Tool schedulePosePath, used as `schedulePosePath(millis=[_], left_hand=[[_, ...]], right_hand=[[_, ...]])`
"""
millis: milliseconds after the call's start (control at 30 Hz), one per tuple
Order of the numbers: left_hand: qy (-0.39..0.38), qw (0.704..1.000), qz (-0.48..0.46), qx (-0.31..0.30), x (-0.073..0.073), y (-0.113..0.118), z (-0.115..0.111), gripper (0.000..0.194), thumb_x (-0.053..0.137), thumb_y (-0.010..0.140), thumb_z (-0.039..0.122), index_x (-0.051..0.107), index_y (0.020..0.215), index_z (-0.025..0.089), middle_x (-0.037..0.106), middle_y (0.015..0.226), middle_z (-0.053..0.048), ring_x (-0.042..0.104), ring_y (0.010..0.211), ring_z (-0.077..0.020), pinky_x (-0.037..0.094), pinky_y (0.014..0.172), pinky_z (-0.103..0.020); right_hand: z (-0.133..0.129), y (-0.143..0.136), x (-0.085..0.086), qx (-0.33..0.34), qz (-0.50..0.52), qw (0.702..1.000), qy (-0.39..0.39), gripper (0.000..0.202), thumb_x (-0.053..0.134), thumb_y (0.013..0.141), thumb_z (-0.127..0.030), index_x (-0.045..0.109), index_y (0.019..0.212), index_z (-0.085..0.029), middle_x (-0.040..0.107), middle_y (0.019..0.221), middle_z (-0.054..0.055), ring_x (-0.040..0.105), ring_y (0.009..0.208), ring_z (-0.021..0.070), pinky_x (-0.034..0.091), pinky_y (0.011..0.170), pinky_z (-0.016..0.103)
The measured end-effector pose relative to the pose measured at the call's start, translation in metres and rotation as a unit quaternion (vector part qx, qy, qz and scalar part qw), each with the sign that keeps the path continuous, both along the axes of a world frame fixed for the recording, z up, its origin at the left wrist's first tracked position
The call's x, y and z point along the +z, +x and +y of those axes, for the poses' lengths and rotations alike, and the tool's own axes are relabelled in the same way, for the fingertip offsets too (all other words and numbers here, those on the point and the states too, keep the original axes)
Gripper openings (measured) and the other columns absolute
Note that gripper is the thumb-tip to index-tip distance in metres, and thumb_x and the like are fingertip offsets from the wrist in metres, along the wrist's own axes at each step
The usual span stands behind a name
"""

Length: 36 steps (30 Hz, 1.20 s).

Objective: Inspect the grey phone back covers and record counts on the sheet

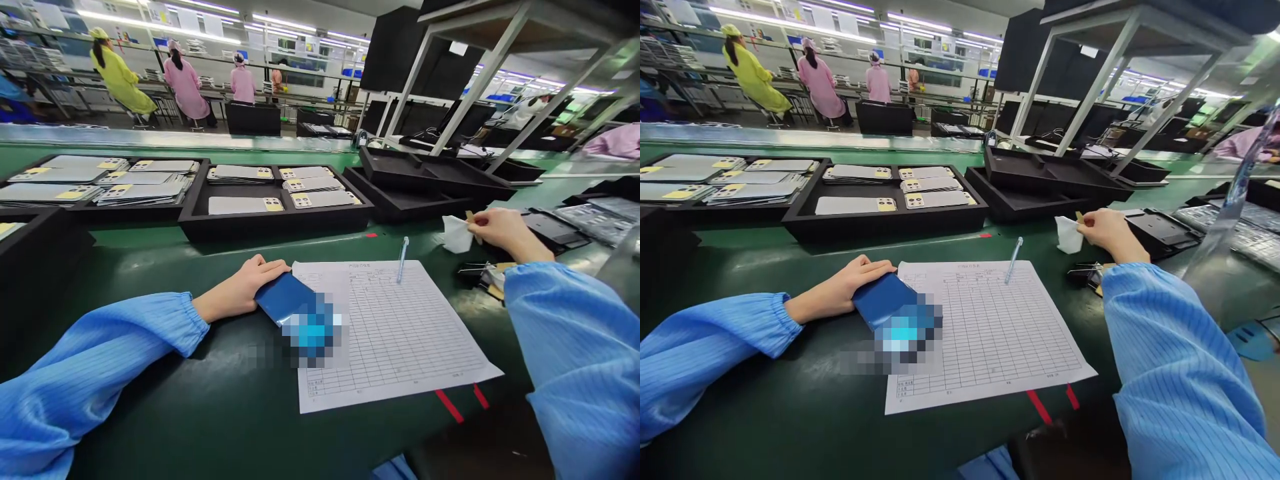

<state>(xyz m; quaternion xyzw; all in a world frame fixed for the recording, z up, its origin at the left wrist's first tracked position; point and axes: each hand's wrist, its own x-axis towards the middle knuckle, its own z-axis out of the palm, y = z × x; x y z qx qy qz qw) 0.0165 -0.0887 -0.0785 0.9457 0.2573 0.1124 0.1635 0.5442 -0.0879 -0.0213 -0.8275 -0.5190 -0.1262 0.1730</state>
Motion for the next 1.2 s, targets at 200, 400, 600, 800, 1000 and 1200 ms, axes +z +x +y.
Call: schedulePosePath(millis=[200,400,600,800,1000,1200], left_hand=[[-0.009,1.0,0.013,0.002,0.003,0.0,-0.002,0.051,0.042,0.082,0.011,0.029,0.13,0.022,0.037,0.136,-0.005,0.032,0.088,-0.0196,0.036,0.083,-0.035],[-0.018,1.0,0.009,0.012,0.006,0.001,-0.005,0.046,0.04,0.085,0.015,0.032,0.129,0.021,0.039,0.134,-0.008,0.033,0.089,-0.0202,0.038,0.081,-0.035],[0.025,1.0,0.011,-0.002,0.005,0.002,-0.004,0.041,0.041,0.087,0.02,0.034,0.128,0.018,0.041,0.132,-0.008,0.032,0.085,-0.019,0.037,0.082,-0.034],[0.064,0.998,0.016,-0.014,0.005,0.004,-0.004,0.038,0.039,0.089,0.024,0.036,0.126,0.017,0.042,0.132,-0.008,0.034,0.08,-0.0175,0.037,0.081,-0.033],[0.088,0.996,0.02,-0.022,0.004,0.004,-0.003,0.038,0.041,0.088,0.023,0.036,0.125,0.017,0.043,0.131,-0.008,0.035,0.08,-0.0176,0.038,0.08,-0.033],[0.116,0.993,0.022,-0.03,0.002,0.004,-0.002,0.041,0.044,0.085,0.019,0.036,0.125,0.014,0.045,0.128,-0.01,0.037,0.082,-0.0183,0.037,0.081,-0.034]], right_hand=[[-0.013,-0.034,0.007,0.002,0.018,0.998,-0.062,0.035,0.04,0.093,-0.028,0.066,0.078,-0.009,0.063,0.064,0.0,0.064,0.069,0.0114,0.048,0.075,0.031],[-0.073,-0.102,0.027,0.0,-0.014,0.993,0.12,0.017,0.058,0.081,-0.019,0.07,0.086,-0.009,0.07,0.083,0.011,0.064,0.085,0.0187,0.043,0.078,0.029],[-0.194,-0.23,-0.03,0.286,0.155,0.936,0.135,0.01,0.057,0.082,-0.024,0.066,0.08,-0.027,0.067,0.081,0.0,0.063,0.072,0.0164,0.052,0.067,0.027],[-0.216,-0.273,-0.074,0.279,0.219,0.932,0.071,0.014,0.054,0.083,-0.014,0.064,0.086,-0.022,0.064,0.088,0.004,0.064,0.077,0.0169,0.054,0.065,0.025],[-0.206,-0.289,-0.063,0.256,0.255,0.931,0.043,0.021,0.046,0.085,-0.017,0.062,0.097,-0.022,0.065,0.088,0.006,0.064,0.074,0.018,0.053,0.059,0.026],[-0.219,-0.324,-0.061,0.211,0.42,0.88,0.061,0.014,0.054,0.077,-0.018,0.063,0.086,-0.021,0.057,0.059,0.0,0.044,0.039,0.0094,0.037,0.033,0.021]])
